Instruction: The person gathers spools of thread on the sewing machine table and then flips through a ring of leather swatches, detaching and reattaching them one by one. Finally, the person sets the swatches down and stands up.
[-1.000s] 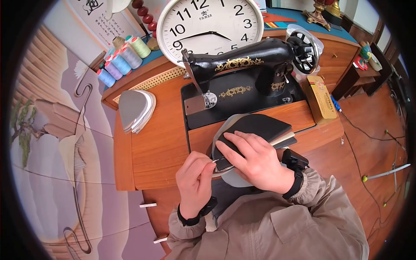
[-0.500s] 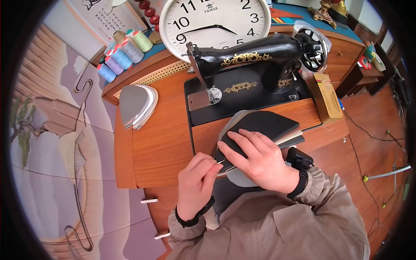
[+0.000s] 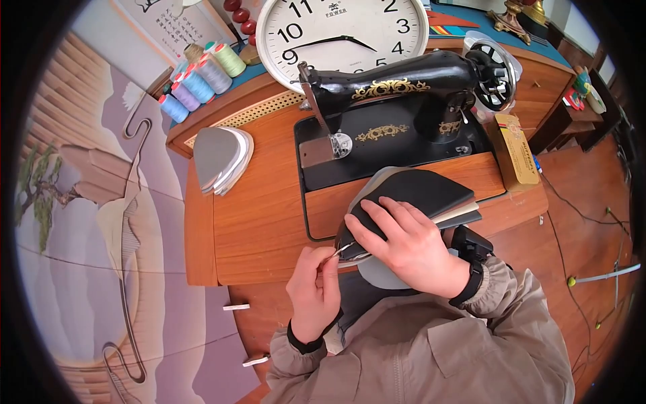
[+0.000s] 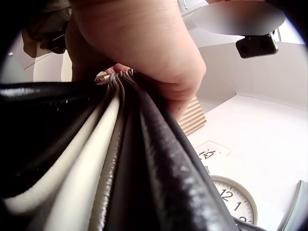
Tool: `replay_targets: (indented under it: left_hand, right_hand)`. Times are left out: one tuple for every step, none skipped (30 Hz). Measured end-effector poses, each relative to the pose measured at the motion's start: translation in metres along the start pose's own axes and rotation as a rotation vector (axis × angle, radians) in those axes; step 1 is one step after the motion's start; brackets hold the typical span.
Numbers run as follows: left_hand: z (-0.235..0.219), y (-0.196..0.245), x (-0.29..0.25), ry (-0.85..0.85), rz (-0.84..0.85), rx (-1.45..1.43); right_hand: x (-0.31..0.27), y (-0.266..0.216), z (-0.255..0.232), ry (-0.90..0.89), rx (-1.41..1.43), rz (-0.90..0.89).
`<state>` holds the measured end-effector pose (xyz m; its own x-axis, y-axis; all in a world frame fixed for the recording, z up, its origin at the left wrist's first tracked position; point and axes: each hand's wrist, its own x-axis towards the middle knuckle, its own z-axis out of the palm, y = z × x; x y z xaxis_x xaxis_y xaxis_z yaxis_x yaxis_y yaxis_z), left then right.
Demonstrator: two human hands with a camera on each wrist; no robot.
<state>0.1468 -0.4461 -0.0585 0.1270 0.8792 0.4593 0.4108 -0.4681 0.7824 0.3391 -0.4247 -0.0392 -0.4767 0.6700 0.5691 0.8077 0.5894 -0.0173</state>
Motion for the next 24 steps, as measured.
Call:
replay_targets:
  left_hand:
    - [0.0,-0.001,-0.001,-0.003,0.001,-0.001]
    - [0.0,-0.001,-0.002,0.018,0.024,-0.014]
    - [0.0,-0.002,-0.002,0.04,0.046,-0.026]
    - [0.001,-0.004,-0.002,0.037,0.047,-0.027]
    - [0.001,-0.006,-0.002,0.05,0.104,-0.003]
    - [0.002,-0.008,-0.001,0.064,0.161,0.022]
    - [0.002,-0.009,0.0,0.062,0.162,0.022]
    - [0.002,-0.01,0.0,0.061,0.198,0.077]
    - [0.001,-0.011,0.001,0.06,0.235,0.132]
    - [0.0,-0.01,0.002,0.059,0.235,0.133]
    - [-0.001,-0.007,0.004,0.04,0.265,0.198]
    - [-0.002,-0.005,0.005,0.022,0.295,0.263]
    - [-0.003,-0.004,0.005,0.021,0.295,0.263]
    - [-0.003,-0.004,0.004,-0.005,0.301,0.324]
    - [-0.004,-0.003,0.004,-0.032,0.306,0.385]
    - [-0.004,-0.001,0.005,-0.032,0.304,0.384]
    - [-0.003,0.002,0.008,-0.012,0.354,0.404]
    - [-0.003,0.004,0.011,0.007,0.404,0.424]
    - [-0.003,0.005,0.014,0.008,0.403,0.423]
    - [-0.004,0.006,0.015,-0.016,0.407,0.43]
    - [-0.005,0.006,0.015,-0.039,0.412,0.438]
    - [-0.006,0.006,0.014,-0.038,0.411,0.439]
    - [-0.007,0.006,0.013,-0.056,0.333,0.37]
    - [-0.007,0.006,0.012,-0.074,0.256,0.299]
  right_hand:
    - [0.0,0.0,0.0,0.003,0.006,0.0]
    - [-0.001,0.0,0.0,0.003,0.005,0.002]
    - [-0.001,0.0,-0.001,0.003,0.009,0.001]
    - [-0.001,0.0,-0.001,0.003,0.014,0.0]
    - [-0.001,0.0,0.0,0.004,0.013,0.002]
    - [-0.002,0.0,0.0,0.002,0.018,0.001]
    - [-0.002,0.0,0.001,-0.001,0.023,-0.001]
    - [-0.002,-0.001,0.002,-0.001,0.024,0.001]
    - [-0.002,-0.002,0.002,0.008,0.024,0.01]
    - [-0.003,-0.003,0.003,0.016,0.024,0.019]
    - [-0.003,-0.003,0.003,0.017,0.024,0.02]
    - [-0.003,-0.003,0.003,0.01,0.022,0.006]
    - [-0.003,-0.002,0.003,0.003,0.019,-0.007]
    - [-0.003,-0.002,0.004,0.003,0.019,-0.008]
    - [-0.003,-0.002,0.004,-0.004,0.021,-0.016]
    - [-0.003,-0.002,0.004,-0.012,0.023,-0.024]
    - [-0.003,-0.003,0.005,-0.014,0.023,-0.024]
    - [-0.002,-0.004,0.005,-0.004,0.025,-0.021]
    - [-0.003,-0.005,0.005,0.006,0.027,-0.017]
    - [-0.003,-0.004,0.005,0.004,0.028,-0.019]
    - [-0.005,-0.004,0.006,0.005,0.032,-0.018]
    - [-0.005,-0.004,0.006,0.008,0.035,-0.018]
    - [-0.006,-0.004,0.006,0.01,0.035,-0.019]
    - [-0.006,-0.003,0.005,0.03,0.044,-0.016]
